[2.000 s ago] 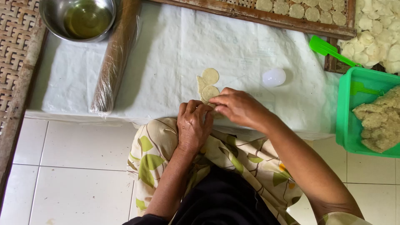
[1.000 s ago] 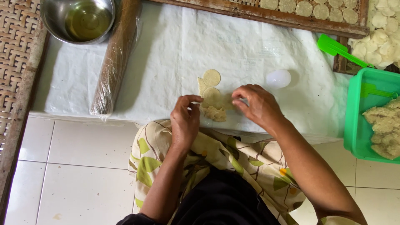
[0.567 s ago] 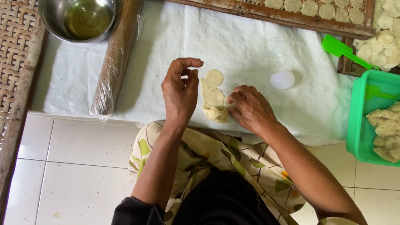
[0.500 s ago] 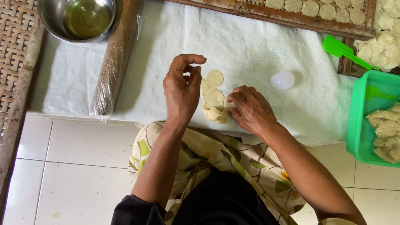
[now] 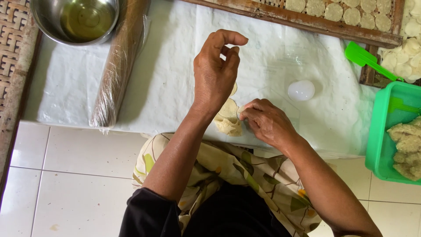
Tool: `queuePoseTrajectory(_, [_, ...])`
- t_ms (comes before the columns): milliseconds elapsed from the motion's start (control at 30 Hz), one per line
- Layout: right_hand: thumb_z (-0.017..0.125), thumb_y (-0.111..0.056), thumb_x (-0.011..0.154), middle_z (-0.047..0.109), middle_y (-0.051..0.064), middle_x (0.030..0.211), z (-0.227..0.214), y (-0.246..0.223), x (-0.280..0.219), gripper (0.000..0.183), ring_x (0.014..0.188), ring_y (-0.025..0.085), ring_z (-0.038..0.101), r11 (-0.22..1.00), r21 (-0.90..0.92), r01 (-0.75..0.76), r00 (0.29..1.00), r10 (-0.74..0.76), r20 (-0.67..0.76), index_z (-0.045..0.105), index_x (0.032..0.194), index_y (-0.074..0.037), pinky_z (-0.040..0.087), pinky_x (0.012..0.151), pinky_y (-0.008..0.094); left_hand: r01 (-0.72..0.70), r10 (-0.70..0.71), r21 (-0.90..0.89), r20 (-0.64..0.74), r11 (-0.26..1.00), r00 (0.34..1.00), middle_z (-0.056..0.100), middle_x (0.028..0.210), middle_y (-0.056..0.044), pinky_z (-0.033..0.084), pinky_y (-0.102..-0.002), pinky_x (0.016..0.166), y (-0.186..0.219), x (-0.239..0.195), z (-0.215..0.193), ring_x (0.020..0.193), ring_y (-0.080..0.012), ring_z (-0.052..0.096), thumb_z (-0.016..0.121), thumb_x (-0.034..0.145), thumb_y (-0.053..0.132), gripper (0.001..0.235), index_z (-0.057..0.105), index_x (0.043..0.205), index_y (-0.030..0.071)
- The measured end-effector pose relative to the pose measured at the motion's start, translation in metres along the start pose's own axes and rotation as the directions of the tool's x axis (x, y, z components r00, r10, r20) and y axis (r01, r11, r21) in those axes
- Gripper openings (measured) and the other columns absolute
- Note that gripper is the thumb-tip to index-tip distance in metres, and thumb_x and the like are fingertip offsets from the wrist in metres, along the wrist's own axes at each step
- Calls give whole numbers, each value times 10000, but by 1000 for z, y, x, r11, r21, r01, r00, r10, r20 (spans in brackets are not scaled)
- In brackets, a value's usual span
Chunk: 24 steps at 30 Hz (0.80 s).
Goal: The person rolls out dough using a rolling pin on a plastic sheet, then uses a small plastic cup to cut circular shapes. The cut dough pieces are placed onto a woven tray.
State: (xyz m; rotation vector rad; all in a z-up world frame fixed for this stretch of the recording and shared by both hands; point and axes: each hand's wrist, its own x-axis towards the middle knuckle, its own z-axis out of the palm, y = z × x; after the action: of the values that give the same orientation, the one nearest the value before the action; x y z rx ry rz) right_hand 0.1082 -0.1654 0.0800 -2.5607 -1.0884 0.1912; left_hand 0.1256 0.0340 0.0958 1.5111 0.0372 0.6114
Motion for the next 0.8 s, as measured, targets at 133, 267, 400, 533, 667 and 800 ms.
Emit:
queuePoseTrajectory(133, [617,50,757,668,-39,991,3,7,0,251,894,193,635,999,-31,10,999,-12,-42,694,920,-124,528,763,336,-13,13,1,-2,1000,1000,679,1034,-11,525,-234,638,-6,4,5,763,-110,585,580,907,-102,238,660,1051,70])
queuePoseTrajectory(267, [690,-128,913,696,104,944,3,17,1,60,916,355,710,981,169,-93,996,91,19,705,971,-127,587,747,461,165,-166,-12,-38,986,985,739,1027,-10,546,-247,632,-25,3,8,823,-162,702,590,935,-34,243,708,1011,164])
queuePoseTrajectory(400, [692,-40,911,708,93,892,0,16,6,167,815,274,742,915,318,-249,969,232,90,717,1041,-141,598,686,392,222,-222,-20,-10,975,975,739,1033,-5,556,-271,675,-24,1,6,832,-167,689,595,943,-24,227,714,1015,154])
queuePoseTrajectory(533, [734,-34,878,750,108,886,9,41,3,223,798,204,736,799,497,-339,938,327,115,724,1087,-112,606,704,359,262,-262,-38,0,964,965,740,1046,-9,562,-278,703,-20,2,2,853,-164,680,594,954,-16,210,717,1023,140])
queuePoseTrajectory(667, [754,-17,865,747,52,914,9,71,-3,270,832,134,680,634,669,-388,895,433,108,723,1122,-95,593,749,320,286,-287,-50,-16,957,958,741,1062,-9,558,-275,721,-21,3,1,873,-154,668,591,963,-14,210,719,1028,139])
queuePoseTrajectory(800, [746,-96,877,719,70,967,-24,82,5,321,825,128,649,463,800,-381,825,562,67,699,1194,-80,581,708,268,307,-311,-73,-56,949,949,763,1027,-18,575,-286,734,-21,5,0,866,-171,691,619,938,-19,206,731,1014,136])
